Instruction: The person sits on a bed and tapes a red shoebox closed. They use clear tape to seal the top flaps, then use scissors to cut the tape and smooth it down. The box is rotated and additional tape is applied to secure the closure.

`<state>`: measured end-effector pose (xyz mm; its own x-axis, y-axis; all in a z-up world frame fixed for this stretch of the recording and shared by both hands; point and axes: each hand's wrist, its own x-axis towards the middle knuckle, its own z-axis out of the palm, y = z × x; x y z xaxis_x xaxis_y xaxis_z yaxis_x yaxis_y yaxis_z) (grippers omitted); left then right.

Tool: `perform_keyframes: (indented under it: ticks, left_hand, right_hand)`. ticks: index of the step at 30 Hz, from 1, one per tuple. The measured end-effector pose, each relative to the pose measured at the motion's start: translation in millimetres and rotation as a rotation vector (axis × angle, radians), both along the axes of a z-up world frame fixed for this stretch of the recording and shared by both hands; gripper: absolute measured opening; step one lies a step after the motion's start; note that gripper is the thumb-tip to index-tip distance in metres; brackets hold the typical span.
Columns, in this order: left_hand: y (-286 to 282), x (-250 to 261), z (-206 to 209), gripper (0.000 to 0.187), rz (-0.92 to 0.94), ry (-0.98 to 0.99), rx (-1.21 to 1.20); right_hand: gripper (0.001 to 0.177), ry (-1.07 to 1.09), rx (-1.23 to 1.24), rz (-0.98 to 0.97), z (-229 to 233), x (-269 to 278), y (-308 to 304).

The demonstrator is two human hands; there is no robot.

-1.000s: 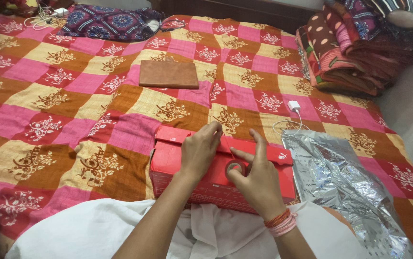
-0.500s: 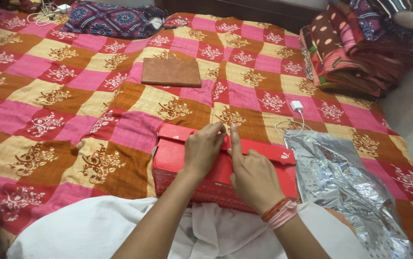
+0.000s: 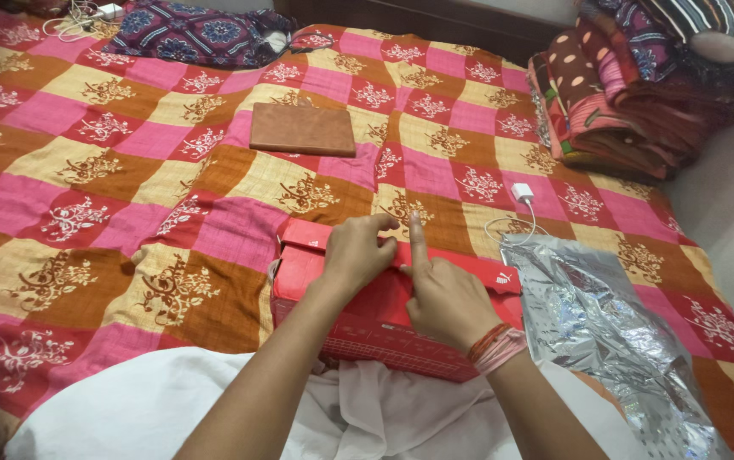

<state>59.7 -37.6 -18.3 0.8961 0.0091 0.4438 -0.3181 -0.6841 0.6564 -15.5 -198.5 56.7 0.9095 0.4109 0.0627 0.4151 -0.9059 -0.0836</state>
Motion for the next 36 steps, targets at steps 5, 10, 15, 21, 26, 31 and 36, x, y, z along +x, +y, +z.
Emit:
perform_keyframes:
  ticks: [5, 10, 15, 21, 26, 31, 36]
  left_hand:
    - [7, 9, 13, 0.038, -0.085, 0.029, -0.035]
    - [9, 5, 34, 0.060, -0.155, 0.162, 0.151]
    - [14, 5, 39, 0.073, -0.242, 0.244, 0.248]
    - [15, 21, 29, 0.062, -0.221, 0.251, 0.338]
    - [11, 27, 23, 0.042, -0.178, 0.305, 0.236]
    - [13, 30, 24, 0.028, -0.134, 0.382, 0.093]
    - [2, 20, 29, 0.017, 0.033, 0.313, 0.083]
  right_hand:
    - [0.108, 0.042, -0.004, -0.015, 0, 5, -2]
    - [0.110, 0.057, 0.090, -0.012, -2, 6, -3]
    - [0.110, 0.054, 0.129, -0.011, -2, 7, -4]
    - [0.111, 0.060, 0.175, 0.004, -3, 6, -5]
    - [0.109, 0.061, 0.177, 0.003, -6, 5, -7]
    - [0.110, 0.034, 0.257, 0.049, -9, 3, -9]
    - [0.110, 0.040, 0.232, 0.025, -10, 2, -9]
